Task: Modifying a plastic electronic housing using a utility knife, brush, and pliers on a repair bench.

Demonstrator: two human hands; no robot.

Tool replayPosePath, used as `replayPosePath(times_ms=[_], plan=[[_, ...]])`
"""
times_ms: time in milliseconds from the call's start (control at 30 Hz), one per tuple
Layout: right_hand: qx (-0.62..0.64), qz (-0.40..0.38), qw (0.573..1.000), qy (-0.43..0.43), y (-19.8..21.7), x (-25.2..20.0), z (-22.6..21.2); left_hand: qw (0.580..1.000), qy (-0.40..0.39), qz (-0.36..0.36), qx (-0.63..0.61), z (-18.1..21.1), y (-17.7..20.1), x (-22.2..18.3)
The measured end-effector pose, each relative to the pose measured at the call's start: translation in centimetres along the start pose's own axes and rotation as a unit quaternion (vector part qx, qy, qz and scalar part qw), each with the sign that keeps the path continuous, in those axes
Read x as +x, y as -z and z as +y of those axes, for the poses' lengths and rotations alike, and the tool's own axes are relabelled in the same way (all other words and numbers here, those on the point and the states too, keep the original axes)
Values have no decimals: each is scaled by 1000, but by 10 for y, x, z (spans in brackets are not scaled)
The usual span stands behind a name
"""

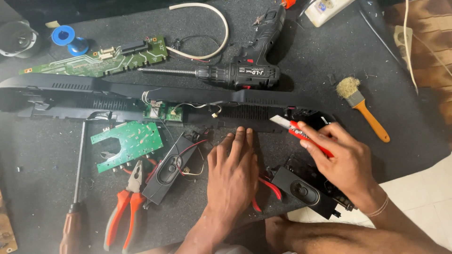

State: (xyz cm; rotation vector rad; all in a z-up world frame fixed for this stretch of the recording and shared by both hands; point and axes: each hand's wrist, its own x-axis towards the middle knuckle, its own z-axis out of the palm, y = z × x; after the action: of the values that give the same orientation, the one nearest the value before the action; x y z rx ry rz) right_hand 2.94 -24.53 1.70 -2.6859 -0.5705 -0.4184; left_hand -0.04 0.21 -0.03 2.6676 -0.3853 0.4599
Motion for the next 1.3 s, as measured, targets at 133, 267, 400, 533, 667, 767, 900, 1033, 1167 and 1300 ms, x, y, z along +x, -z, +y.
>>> replayPosePath(times_ms=[133, 267, 400, 533, 667, 767, 900, 1033, 1167, 1300], plan=[[40, -21, 999, -20, 3, 0, -11, 1000, 3, -9, 10, 1, 3, 0], [12, -4, 1000, -17, 1, 1, -10, 1000, 2, -9, 7, 1, 2, 0], [5, -1, 1000, -17, 2, 1, -7, 1000, 2, 1, 12, 1, 2, 0], [47, -5, 999, -7, -1, 1, -7, 1000, 0, 3, 8, 1, 3, 2], [54, -15, 998, -28, 4, -1, -7, 1000, 1, 6, 10, 0, 3, 1], [50, -8, 998, -29, 8, -3, -2, 1000, -2, 6, 8, -1, 1, 1], [122, -40, 991, -31, 8, -2, -7, 1000, -2, -1, 7, 0, 3, 1], [119, -49, 991, -16, 15, 1, -2, 1000, 0, 0, -1, -1, 2, -1], [93, -28, 995, -16, 12, 3, -7, 1000, 1, 6, -3, 0, 1, 0], [148, -41, 988, -22, 22, 10, -11, 1000, -4, 4, -13, -1, 2, -2]])
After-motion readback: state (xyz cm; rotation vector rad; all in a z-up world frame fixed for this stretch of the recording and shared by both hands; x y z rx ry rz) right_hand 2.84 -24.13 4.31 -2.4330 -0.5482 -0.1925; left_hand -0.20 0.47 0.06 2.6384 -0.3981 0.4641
